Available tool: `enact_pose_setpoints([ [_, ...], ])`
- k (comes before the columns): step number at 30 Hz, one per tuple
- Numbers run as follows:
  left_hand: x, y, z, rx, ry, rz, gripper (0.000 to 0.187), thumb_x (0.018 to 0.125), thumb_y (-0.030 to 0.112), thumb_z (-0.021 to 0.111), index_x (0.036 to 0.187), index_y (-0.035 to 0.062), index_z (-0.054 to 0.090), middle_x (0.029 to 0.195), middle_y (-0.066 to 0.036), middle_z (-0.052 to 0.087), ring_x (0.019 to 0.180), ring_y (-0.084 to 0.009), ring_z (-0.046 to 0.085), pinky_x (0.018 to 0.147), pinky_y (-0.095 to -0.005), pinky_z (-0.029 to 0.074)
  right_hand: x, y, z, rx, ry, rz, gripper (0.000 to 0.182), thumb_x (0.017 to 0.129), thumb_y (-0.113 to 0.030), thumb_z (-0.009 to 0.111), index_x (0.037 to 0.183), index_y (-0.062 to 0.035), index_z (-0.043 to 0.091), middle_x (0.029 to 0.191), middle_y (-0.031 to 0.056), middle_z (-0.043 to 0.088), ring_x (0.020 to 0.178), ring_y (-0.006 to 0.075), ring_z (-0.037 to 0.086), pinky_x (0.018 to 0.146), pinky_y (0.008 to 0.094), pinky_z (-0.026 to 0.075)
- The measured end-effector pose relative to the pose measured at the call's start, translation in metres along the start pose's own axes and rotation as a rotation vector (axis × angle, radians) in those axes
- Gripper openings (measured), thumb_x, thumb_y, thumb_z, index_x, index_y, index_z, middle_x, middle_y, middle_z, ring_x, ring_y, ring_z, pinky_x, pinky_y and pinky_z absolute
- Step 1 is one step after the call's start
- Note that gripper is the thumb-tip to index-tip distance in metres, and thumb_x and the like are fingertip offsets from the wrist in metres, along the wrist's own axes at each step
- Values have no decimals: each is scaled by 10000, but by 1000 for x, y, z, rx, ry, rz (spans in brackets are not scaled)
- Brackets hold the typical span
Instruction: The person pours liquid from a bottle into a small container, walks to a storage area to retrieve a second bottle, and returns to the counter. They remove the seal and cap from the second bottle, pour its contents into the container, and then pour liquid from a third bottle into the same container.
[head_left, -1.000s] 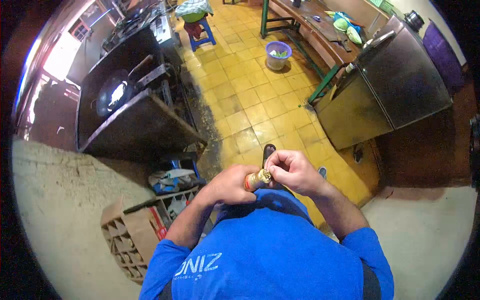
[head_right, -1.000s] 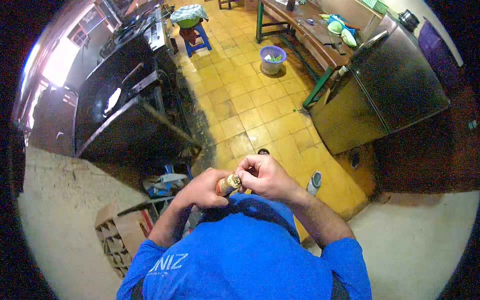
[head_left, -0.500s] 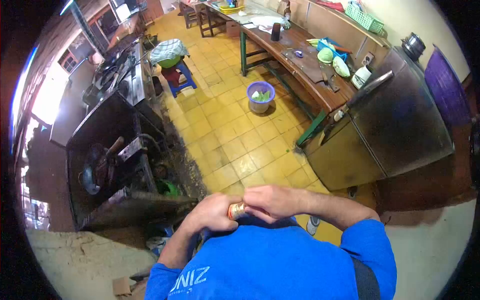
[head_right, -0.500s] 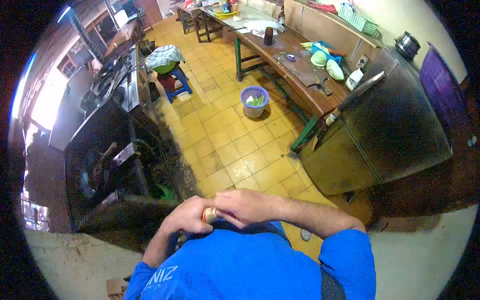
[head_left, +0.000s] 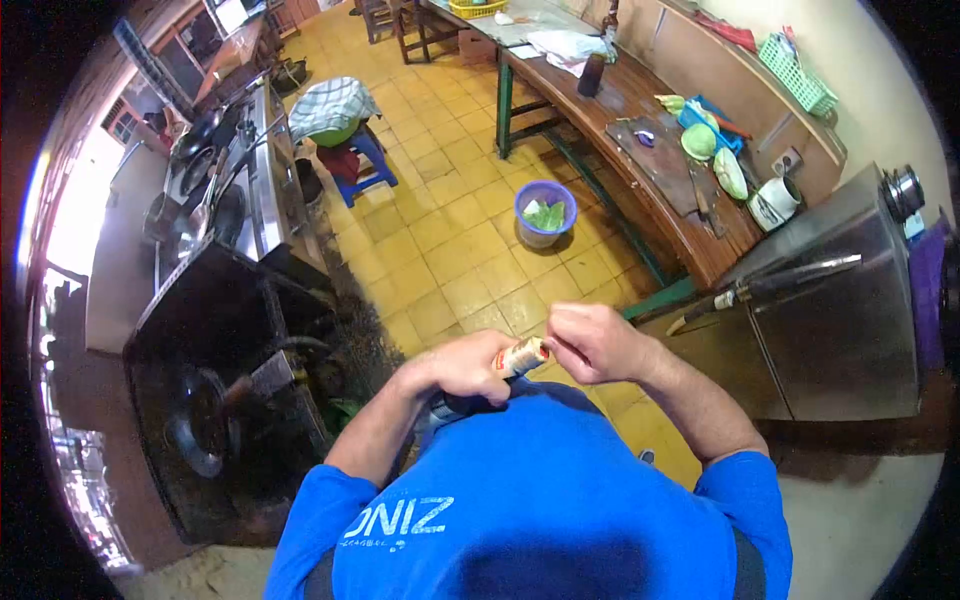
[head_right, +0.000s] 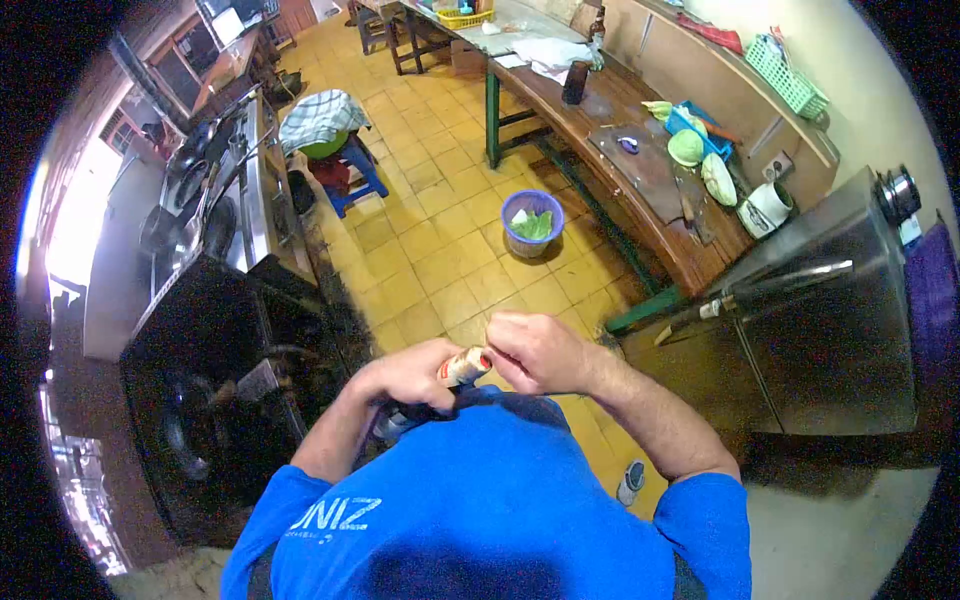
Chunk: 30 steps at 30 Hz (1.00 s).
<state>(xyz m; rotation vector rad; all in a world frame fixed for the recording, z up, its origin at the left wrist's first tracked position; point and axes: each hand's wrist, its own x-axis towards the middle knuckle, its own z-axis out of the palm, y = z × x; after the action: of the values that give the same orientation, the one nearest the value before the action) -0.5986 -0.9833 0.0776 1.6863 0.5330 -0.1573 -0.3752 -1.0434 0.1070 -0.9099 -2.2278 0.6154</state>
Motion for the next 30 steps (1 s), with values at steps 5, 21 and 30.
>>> enact_pose_setpoints([
  [5, 4, -20, -99, -94, -382, 178, 289, 543, 95, 710, 786, 32, 567, 695, -24, 603, 635, -130, 553, 582, -300, 448, 48, 58, -105, -280, 449, 200, 146, 836, -14, 566, 706, -23, 501, 655, 126, 495, 551, 275, 498, 518, 371, 412],
  [21, 151, 29, -250, 119, -86, 247, 418, 549, 89, 696, 957, 45, 616, 812, -85, 656, 749, -213, 626, 685, -349, 506, 123, 172, -88, 340, 386, 342, 185, 863, -108, 677, 1028, -29, 648, 719, 13, 530, 637, 112, 507, 609, 268, 430],
  [30, 238, 114, -291, 517, 240, 116, 380, 614, 131, 667, 992, 150, 627, 841, -110, 679, 819, -346, 656, 693, -462, 522, 150, 278, -190, 540, 171, 354, 112, 887, -110, 624, 831, -14, 614, 733, 93, 646, 695, 169, 631, 647, 316, 495],
])
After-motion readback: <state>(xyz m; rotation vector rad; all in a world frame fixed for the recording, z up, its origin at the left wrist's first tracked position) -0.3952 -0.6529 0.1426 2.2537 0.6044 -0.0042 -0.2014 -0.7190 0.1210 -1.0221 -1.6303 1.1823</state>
